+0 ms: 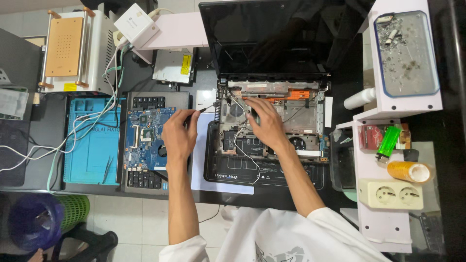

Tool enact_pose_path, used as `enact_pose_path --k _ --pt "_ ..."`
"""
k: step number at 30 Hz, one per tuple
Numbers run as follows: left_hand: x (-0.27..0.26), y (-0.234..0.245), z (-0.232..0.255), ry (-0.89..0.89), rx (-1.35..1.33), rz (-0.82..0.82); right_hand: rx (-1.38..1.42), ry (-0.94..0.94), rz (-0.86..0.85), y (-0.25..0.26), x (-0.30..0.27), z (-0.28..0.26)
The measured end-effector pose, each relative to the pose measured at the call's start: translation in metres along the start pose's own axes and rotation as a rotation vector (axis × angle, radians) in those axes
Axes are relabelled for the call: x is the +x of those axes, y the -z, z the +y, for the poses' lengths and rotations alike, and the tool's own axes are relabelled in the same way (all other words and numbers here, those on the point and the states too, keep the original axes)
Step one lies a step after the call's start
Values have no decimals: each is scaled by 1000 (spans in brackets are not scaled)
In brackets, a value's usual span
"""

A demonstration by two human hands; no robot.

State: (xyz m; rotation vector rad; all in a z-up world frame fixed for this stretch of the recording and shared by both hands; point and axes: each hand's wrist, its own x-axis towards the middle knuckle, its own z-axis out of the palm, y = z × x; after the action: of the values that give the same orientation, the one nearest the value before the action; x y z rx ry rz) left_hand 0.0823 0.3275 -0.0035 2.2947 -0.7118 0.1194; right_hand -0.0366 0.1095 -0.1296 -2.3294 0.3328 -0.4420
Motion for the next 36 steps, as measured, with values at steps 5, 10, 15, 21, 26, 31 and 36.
enact_pose_path --k 5,10,15,21,26,31,36 --pt "19 -1 5 -95 124 -2 1 20 -48 -25 25 -16" --pt "35 -18 7 -224 247 4 -84 26 -104 -38 29 -23" --pt "41 -21 4 -244 292 -13 -44 -8 -149 -40 28 -22" --pt "40 -17 5 -248 282 -4 -72 16 -124 -40 26 -22" --pt "38 -19 7 -226 300 7 -112 22 -154 -45 27 -18" --pt "37 -20 6 -219 327 22 -107 20 -158 -48 25 -16" --pt "37 -23 7 -240 336 57 -119 51 -133 -46 25 -16"
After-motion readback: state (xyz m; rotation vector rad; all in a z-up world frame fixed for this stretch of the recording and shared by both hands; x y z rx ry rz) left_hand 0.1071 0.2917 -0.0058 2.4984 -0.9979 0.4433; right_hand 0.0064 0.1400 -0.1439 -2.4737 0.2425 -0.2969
